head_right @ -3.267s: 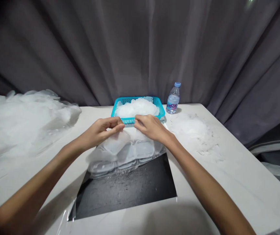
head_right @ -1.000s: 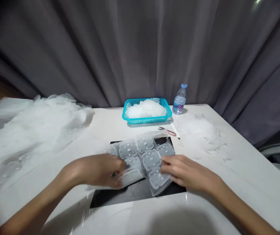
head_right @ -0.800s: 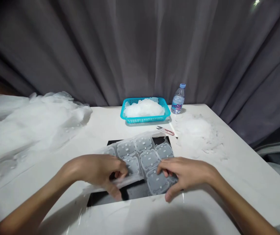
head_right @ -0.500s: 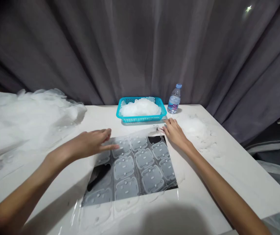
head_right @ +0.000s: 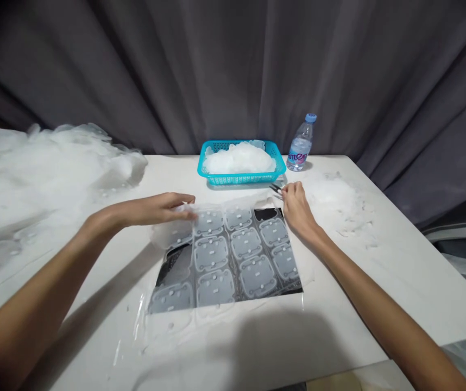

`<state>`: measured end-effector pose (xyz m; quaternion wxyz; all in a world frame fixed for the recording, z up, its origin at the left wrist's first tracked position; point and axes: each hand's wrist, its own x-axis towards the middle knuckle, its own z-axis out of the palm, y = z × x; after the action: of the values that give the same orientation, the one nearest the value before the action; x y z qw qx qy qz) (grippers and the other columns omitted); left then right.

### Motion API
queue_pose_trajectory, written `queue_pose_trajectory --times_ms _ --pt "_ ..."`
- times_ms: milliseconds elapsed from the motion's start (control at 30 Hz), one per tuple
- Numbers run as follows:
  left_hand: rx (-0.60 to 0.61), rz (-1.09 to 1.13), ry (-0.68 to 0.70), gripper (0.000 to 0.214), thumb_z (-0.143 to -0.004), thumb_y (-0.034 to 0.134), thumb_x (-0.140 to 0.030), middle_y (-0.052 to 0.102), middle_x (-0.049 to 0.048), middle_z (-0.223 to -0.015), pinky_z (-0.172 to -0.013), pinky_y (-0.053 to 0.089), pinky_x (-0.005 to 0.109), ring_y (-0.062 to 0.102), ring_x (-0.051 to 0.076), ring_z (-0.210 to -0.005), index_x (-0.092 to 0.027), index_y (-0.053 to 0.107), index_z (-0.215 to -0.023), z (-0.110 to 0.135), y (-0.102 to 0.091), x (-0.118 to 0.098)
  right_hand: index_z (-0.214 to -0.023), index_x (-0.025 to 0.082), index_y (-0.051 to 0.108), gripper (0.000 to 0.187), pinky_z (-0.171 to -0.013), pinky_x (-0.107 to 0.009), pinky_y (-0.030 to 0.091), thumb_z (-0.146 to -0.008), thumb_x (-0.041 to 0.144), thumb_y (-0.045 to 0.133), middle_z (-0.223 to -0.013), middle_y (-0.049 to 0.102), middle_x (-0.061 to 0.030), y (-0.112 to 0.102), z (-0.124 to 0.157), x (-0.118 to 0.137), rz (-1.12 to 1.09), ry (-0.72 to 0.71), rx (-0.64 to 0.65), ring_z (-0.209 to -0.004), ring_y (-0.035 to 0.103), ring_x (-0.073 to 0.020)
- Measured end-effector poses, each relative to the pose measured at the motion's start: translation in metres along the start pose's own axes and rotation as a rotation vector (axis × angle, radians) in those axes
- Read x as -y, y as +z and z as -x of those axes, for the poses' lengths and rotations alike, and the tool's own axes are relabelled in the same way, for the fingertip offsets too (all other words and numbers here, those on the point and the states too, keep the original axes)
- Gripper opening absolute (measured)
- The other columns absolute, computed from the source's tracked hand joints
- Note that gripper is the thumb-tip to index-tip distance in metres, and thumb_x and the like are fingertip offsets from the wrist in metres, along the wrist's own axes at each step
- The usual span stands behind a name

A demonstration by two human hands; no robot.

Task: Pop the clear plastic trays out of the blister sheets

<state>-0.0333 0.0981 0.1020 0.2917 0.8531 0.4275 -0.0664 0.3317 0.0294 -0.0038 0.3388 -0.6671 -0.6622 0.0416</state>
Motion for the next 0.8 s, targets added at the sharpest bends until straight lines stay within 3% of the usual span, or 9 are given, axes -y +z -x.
queue_pose_trajectory --times_ms 67,167,300,400,467,533,600,633,800 --pt "-0.023 0.017 -0.012 0.054 -0.089 0.060 -0.067 0.070 0.0084 -0.113 -0.079 0.048 0.030 0.064 0.027 -0.100 -0.021 0.061 -0.116 0.002 -0.002 0.000 -0.108 0.020 0.052 0.022 -0.089 -0.044 0.049 -0.106 0.032 0.033 -0.111 0.058 -0.0156 -0.010 0.002 0.005 -0.018 0.038 -0.070 -0.097 0.058 -0.0278" --pt "-0.050 0.064 -0.028 0.059 -0.082 0.069 -0.070 0.068 0.0049 -0.099 -0.075 0.046 0.029 0.063 0.025 -0.092 -0.023 0.056 -0.115 0.003 -0.004 0.007 -0.106 0.023 0.051 0.025 -0.067 -0.033 0.047 -0.106 0.043 0.037 -0.088 0.059 -0.0042 -0.025 0.013 0.023 -0.222 0.137 -0.066 -0.074 0.056 -0.0208" --pt "-0.220 0.111 -0.039 0.070 -0.074 0.079 -0.068 0.064 0.0072 -0.106 -0.081 0.049 0.033 0.061 0.027 -0.098 -0.022 0.054 -0.121 -0.002 0.003 0.031 -0.099 0.022 0.057 0.048 -0.050 -0.027 0.035 -0.106 0.064 0.034 -0.069 0.044 0.0036 -0.033 0.049 0.066 -0.618 0.285 0.293 -0.056 0.042 -0.0152" --pt "-0.527 -0.055 0.023 0.066 -0.078 0.075 -0.064 0.058 0.0145 -0.119 -0.099 0.047 0.045 0.055 0.034 -0.114 -0.016 0.058 -0.120 0.000 0.020 0.037 -0.081 0.023 0.051 0.049 -0.058 -0.028 0.037 -0.101 0.067 0.048 -0.071 0.047 0.0025 -0.032 0.073 0.094 -0.539 0.169 0.583 -0.064 0.047 -0.0159" --pt "-0.646 -0.113 0.043 0.053 -0.090 0.065 -0.059 0.053 0.0177 -0.128 -0.109 0.038 0.052 0.048 0.038 -0.125 -0.016 0.059 -0.121 0.009 0.038 0.024 -0.078 0.023 0.048 0.047 -0.061 -0.029 0.038 -0.102 0.063 0.049 -0.072 0.048 0.0025 -0.028 0.082 0.104 -0.483 0.143 0.664 -0.067 0.048 -0.0167" --pt "-0.453 -0.081 0.267 0.036 -0.100 0.057 -0.054 0.061 0.0110 -0.115 -0.100 0.044 0.042 0.057 0.029 -0.109 -0.020 0.063 -0.110 0.022 0.060 -0.001 -0.085 0.023 0.054 0.045 -0.063 -0.029 0.040 -0.105 0.061 0.043 -0.074 0.051 0.0015 -0.024 0.086 0.105 -0.500 0.184 0.671 -0.069 0.051 -0.0180" --pt "-0.205 0.010 0.392 0.034 -0.102 0.057 -0.056 0.065 0.0054 -0.101 -0.088 0.047 0.035 0.062 0.023 -0.093 -0.022 0.061 -0.103 0.035 0.087 -0.030 -0.096 0.023 0.060 0.048 -0.060 -0.029 0.041 -0.107 0.062 0.035 -0.075 0.053 0.0005 -0.019 0.088 0.103 -0.579 0.239 0.658 -0.068 0.054 -0.0185" --pt "-0.161 -0.006 0.442 0.038 -0.099 0.060 -0.060 0.065 0.0043 -0.095 -0.084 0.048 0.034 0.063 0.023 -0.088 -0.022 0.061 -0.098 0.041 0.101 -0.042 -0.100 0.023 0.062 0.051 -0.058 -0.029 0.041 -0.107 0.063 0.032 -0.073 0.053 0.0004 -0.017 0.090 0.102 -0.615 0.259 0.658 -0.065 0.054 -0.0184" --pt "-0.294 -0.327 0.633 0.042 -0.098 0.060 -0.062 0.069 0.0104 -0.102 -0.088 0.050 0.043 0.066 0.031 -0.096 -0.020 0.062 -0.099 0.051 0.145 -0.066 -0.088 0.023 0.062 0.047 -0.062 -0.031 0.044 -0.108 0.056 0.035 -0.067 0.060 -0.0014 -0.017 0.090 0.105 -0.482 0.184 0.690 -0.065 0.060 -0.0208"
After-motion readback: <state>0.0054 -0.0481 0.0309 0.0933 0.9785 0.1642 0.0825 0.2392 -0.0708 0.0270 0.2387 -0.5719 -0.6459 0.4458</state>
